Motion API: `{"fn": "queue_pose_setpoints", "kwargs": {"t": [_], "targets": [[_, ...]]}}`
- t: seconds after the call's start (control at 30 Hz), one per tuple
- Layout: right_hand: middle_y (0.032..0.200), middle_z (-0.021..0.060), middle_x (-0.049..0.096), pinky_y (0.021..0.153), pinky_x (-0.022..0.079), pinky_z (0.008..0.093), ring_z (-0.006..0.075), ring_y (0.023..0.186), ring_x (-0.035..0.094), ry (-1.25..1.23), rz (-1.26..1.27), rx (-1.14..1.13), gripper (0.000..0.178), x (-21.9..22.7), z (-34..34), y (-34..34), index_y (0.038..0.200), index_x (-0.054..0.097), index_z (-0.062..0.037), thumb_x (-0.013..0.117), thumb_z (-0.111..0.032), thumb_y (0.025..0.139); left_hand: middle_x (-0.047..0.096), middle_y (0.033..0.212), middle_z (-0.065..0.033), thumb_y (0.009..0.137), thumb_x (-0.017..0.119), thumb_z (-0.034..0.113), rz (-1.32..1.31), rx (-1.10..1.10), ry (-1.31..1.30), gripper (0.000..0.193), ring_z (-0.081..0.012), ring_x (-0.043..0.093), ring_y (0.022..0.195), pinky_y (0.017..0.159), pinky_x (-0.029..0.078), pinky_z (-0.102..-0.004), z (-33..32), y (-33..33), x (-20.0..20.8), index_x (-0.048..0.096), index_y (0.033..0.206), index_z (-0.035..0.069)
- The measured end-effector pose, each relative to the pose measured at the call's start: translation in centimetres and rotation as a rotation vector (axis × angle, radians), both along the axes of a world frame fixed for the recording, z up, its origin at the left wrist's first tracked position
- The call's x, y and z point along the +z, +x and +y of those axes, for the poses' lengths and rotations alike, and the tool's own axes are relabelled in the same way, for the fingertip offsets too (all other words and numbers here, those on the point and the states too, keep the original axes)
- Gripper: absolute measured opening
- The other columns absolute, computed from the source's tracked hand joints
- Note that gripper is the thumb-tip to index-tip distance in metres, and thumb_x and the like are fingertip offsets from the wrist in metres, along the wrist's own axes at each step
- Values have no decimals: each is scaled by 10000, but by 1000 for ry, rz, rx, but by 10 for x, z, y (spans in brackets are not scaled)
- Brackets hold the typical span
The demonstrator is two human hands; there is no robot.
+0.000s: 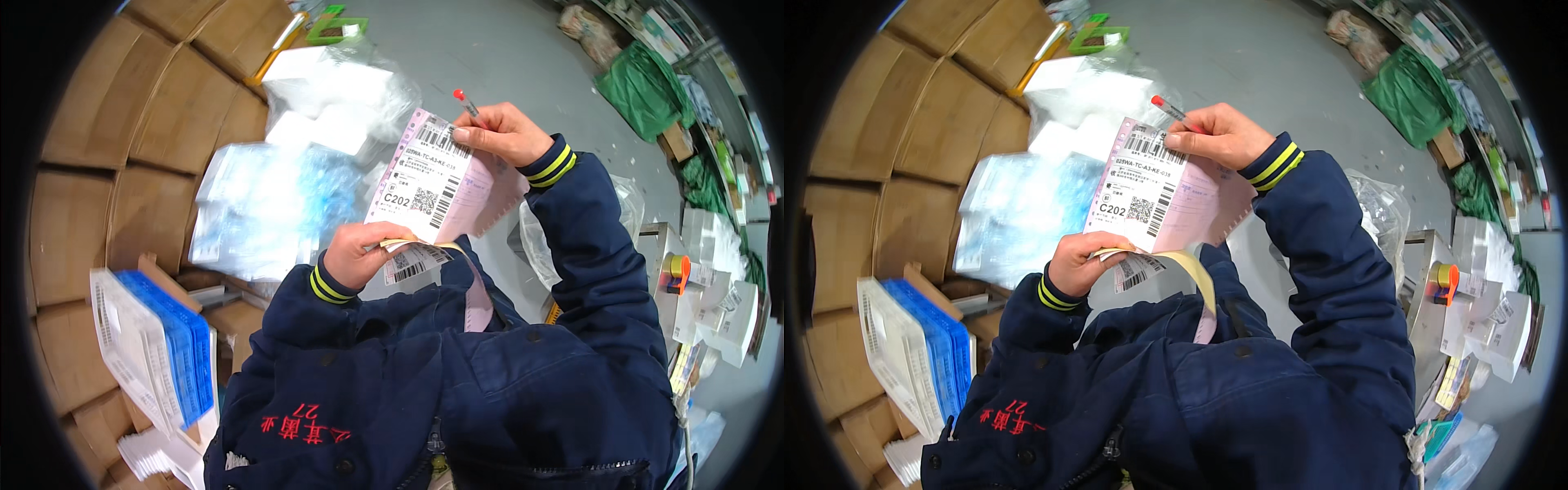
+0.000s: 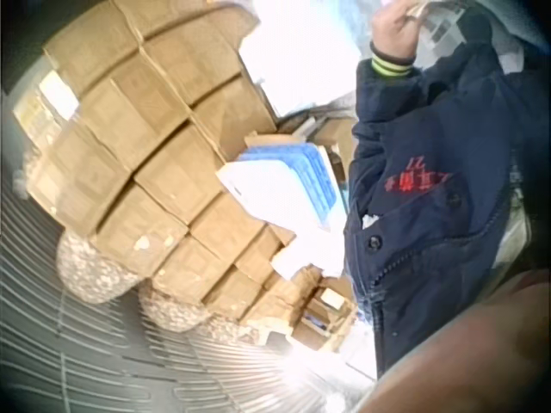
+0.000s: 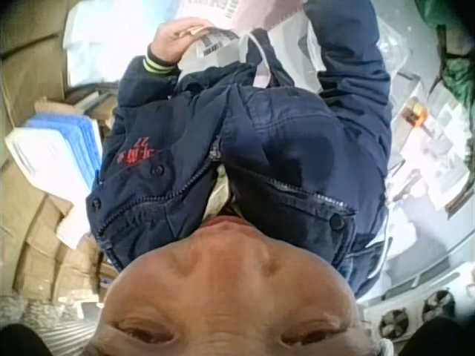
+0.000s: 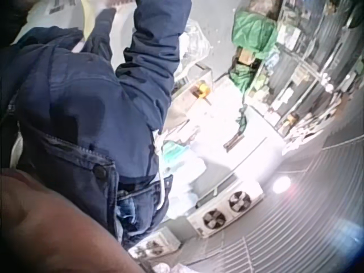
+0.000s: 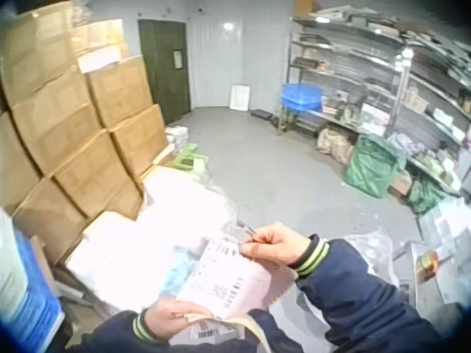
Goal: The person organizes and processes shipping labels and documents at a metal workstation, placing some into a blue bin and others into a white box.
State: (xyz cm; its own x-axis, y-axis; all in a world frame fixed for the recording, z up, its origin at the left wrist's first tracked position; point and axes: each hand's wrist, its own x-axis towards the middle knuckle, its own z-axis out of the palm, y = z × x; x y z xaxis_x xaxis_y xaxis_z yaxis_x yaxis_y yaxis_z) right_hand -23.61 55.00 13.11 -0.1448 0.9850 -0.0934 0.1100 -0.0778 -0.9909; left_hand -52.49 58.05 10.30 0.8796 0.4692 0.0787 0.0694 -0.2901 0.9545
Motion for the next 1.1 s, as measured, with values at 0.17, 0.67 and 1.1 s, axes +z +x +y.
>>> {"fn": "queue_pose_setpoints", "kwargs": {"t": [0.17, 0.67, 1.1], "targets": [[721, 1, 603, 593, 429, 222, 50, 665, 509, 41, -23, -93, 294, -35, 13, 6, 976, 633, 37, 625, -235, 865, 665, 858, -108, 794, 610, -33, 17, -46, -22, 137, -166, 634, 789, 719, 489, -253, 23, 16, -33, 641, 928, -29], [749, 10, 624, 607, 450, 228, 57, 670, 539, 71, 23, -169, 259, -33, 203, 203, 916, 635, 20, 614, -234, 870, 662, 900, -124, 782, 569, -61, 46, -67, -114, 188, -170, 622, 825, 747, 479, -263, 213, 219, -26, 646, 952, -39], [756, 1, 621, 608, 445, 220, 52, 673, 534, 108, 16, -198, 285, -30, 453, 361, 884, 643, 7, 630, -276, 860, 668, 890, -123, 785, 572, -45, 15, -82, -62, 169, -175, 631, 809, 736, 487, -263, 478, 371, -27, 651, 933, -32]]}}
